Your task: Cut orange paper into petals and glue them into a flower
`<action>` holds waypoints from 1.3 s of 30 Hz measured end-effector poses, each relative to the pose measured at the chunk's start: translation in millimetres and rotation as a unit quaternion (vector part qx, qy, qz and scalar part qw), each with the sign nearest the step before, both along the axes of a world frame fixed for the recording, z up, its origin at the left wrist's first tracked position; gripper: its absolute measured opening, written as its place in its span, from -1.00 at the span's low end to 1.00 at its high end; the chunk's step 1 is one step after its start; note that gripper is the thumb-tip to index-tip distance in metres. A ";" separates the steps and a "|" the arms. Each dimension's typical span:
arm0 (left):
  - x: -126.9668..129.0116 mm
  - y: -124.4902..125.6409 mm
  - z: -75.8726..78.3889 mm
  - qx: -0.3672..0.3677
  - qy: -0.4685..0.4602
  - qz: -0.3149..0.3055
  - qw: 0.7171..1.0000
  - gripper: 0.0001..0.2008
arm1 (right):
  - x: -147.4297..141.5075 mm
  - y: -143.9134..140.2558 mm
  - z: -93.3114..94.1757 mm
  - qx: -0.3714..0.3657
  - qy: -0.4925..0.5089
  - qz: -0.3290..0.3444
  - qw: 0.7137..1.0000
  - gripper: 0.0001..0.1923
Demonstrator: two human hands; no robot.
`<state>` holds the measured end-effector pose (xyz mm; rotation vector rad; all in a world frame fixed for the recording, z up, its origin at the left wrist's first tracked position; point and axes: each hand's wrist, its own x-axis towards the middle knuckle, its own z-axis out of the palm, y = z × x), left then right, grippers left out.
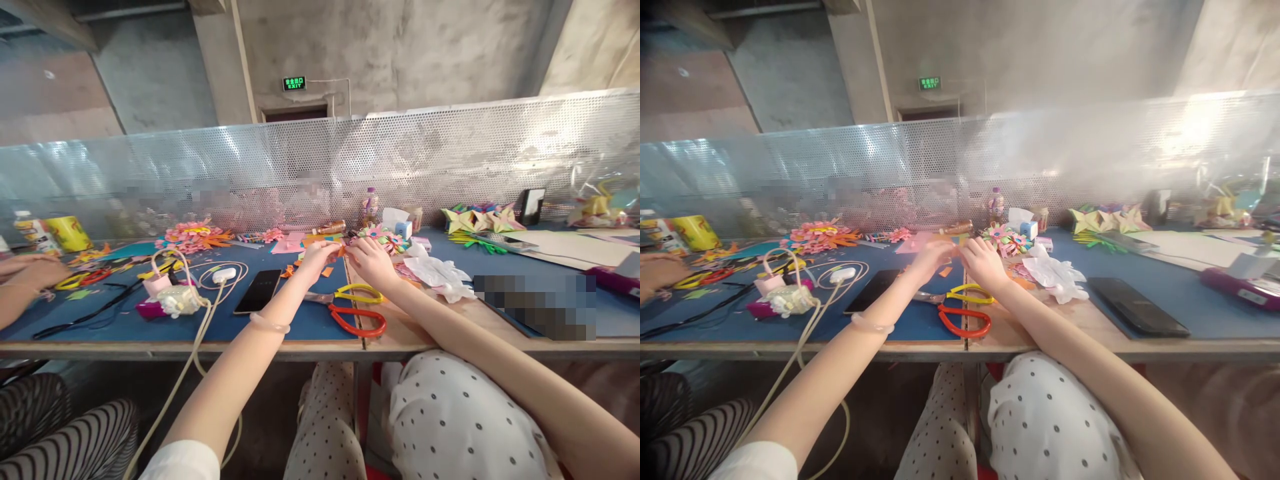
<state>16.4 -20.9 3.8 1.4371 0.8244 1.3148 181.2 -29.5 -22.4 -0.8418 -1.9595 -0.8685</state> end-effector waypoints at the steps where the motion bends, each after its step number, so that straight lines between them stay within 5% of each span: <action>1: -0.1 0.4 -0.2 0.000 -0.004 -0.003 1.000 -0.90 | 0.4 0.1 -0.3 0.002 -0.005 -0.001 1.000 -0.78; 19: -2.2 3.5 -2.7 -0.002 0.005 0.025 1.000 -0.85 | -3.6 -9.2 1.4 -0.033 -0.065 -0.043 0.996 -0.73; 25: -3.5 0.1 0.0 -0.011 0.026 0.052 0.998 -0.84 | -6.5 -8.9 1.8 -0.103 0.046 0.052 0.992 -0.72; 27: -3.8 0.0 0.5 -0.006 0.035 0.056 0.998 -0.84 | -5.1 -7.5 4.5 -0.170 0.170 0.102 0.965 -0.73; 30: -3.3 0.0 0.9 0.002 0.048 0.059 0.997 -0.83 | -1.2 -3.1 7.2 -0.299 0.330 0.151 0.883 -0.69; 34: -2.8 -0.9 0.8 0.015 0.062 0.047 0.997 -0.82 | -0.1 1.6 5.0 -0.473 0.383 0.217 0.763 -0.58; 39: -4.0 -1.3 0.5 0.021 0.064 0.029 0.997 -0.79 | -2.7 0.5 2.9 -0.501 0.402 0.262 0.720 -0.60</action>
